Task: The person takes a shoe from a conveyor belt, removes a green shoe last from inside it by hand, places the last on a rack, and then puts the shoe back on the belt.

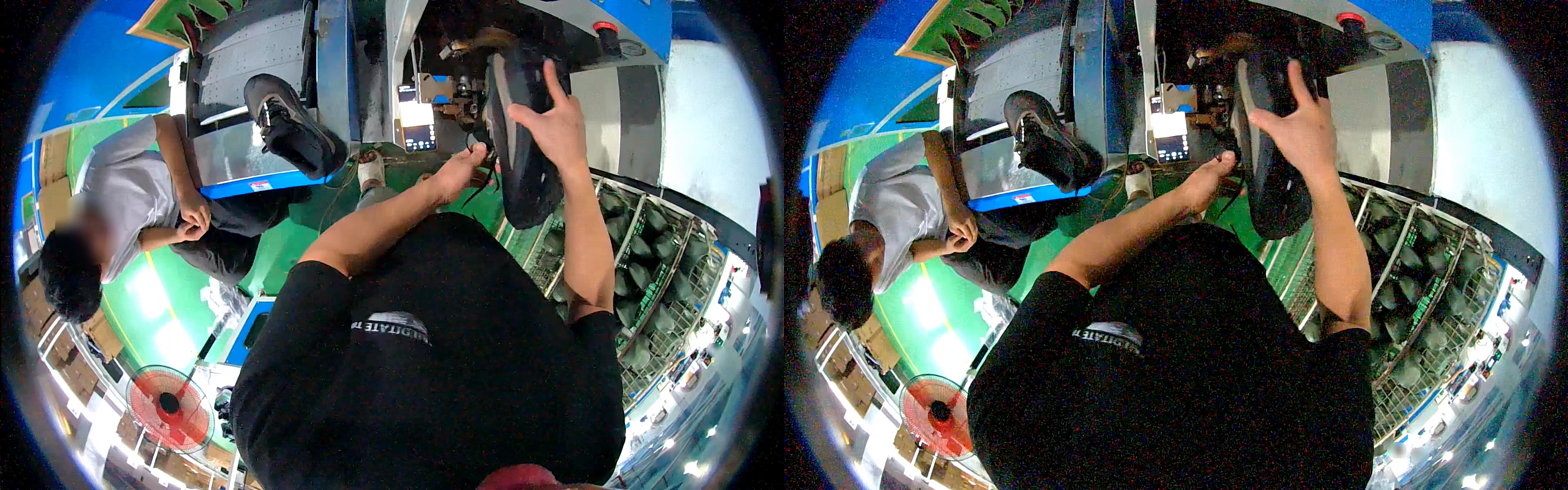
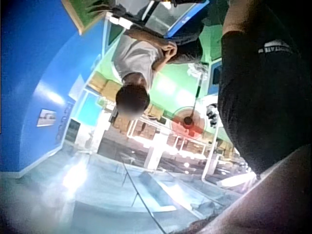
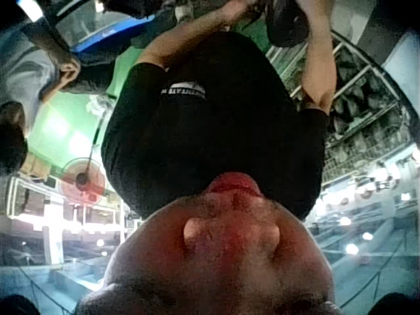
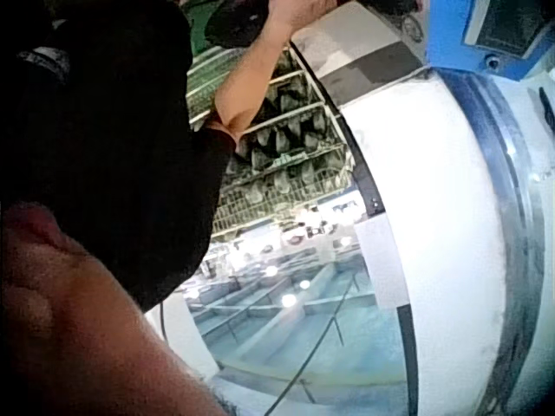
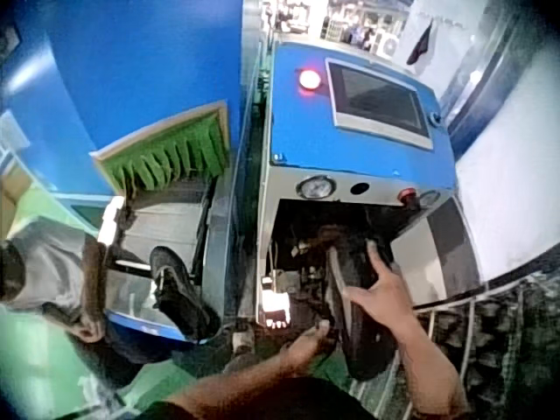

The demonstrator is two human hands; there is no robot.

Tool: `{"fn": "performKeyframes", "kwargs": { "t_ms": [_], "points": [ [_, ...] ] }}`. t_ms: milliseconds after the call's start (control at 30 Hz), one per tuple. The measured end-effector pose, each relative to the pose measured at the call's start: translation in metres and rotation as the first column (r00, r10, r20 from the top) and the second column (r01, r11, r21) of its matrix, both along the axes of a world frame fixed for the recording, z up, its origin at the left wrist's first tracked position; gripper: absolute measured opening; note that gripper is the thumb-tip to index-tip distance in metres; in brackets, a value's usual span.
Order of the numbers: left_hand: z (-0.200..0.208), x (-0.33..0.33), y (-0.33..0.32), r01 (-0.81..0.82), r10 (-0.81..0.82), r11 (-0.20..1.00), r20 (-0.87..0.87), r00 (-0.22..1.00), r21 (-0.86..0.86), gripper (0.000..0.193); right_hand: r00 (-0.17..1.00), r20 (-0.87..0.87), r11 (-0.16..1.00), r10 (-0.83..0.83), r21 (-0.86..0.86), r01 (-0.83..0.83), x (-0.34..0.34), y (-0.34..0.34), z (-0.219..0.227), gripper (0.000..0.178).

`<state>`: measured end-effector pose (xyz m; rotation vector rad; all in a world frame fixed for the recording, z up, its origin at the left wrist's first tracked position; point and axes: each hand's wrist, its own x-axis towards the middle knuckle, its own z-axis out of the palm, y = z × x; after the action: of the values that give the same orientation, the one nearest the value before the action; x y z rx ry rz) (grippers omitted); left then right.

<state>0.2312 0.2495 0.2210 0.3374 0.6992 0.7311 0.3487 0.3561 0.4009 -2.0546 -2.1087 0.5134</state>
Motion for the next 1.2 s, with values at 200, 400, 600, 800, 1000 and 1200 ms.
{"fn": "performKeyframes", "kwargs": {
  "t_ms": [200,400,600,800,1000,1200],
  "points": [
    [-0.032,0.005,-0.002,-0.103,0.171,0.944,0.198,0.965,-0.313,0.046,0.983,0.186,1.0,-0.004,0.025,0.0,-0.028,0.0,-0.006,0.098],
    [-0.029,-0.022,-0.006,-0.228,0.232,0.934,-0.017,0.972,-0.277,0.036,0.973,0.231,0.997,-0.014,0.073,-0.003,-0.031,-0.007,-0.013,0.094],
    [0.017,-0.082,-0.038,0.128,-0.072,0.988,-0.49,0.869,0.081,0.034,0.977,0.213,0.997,-0.025,0.08,0.008,-0.038,0.022,-0.013,0.091],
    [0.036,-0.115,-0.056,-0.032,0.047,0.999,-0.438,0.898,0.042,0.033,0.971,0.229,0.97,-0.061,0.241,0.004,-0.027,0.009,-0.035,0.091],
    [0.036,-0.123,-0.055,0.117,-0.089,0.993,-0.599,0.796,0.009,0.035,0.992,0.115,0.944,-0.056,0.331,0.015,-0.024,-0.001,-0.039,0.088],
    [0.043,-0.12,-0.056,0.23,-0.079,0.97,-0.797,0.599,0.077,0.042,0.999,0.039,0.841,-0.02,0.542,-0.004,-0.019,-0.021,-0.039,0.087]
  ]
}}
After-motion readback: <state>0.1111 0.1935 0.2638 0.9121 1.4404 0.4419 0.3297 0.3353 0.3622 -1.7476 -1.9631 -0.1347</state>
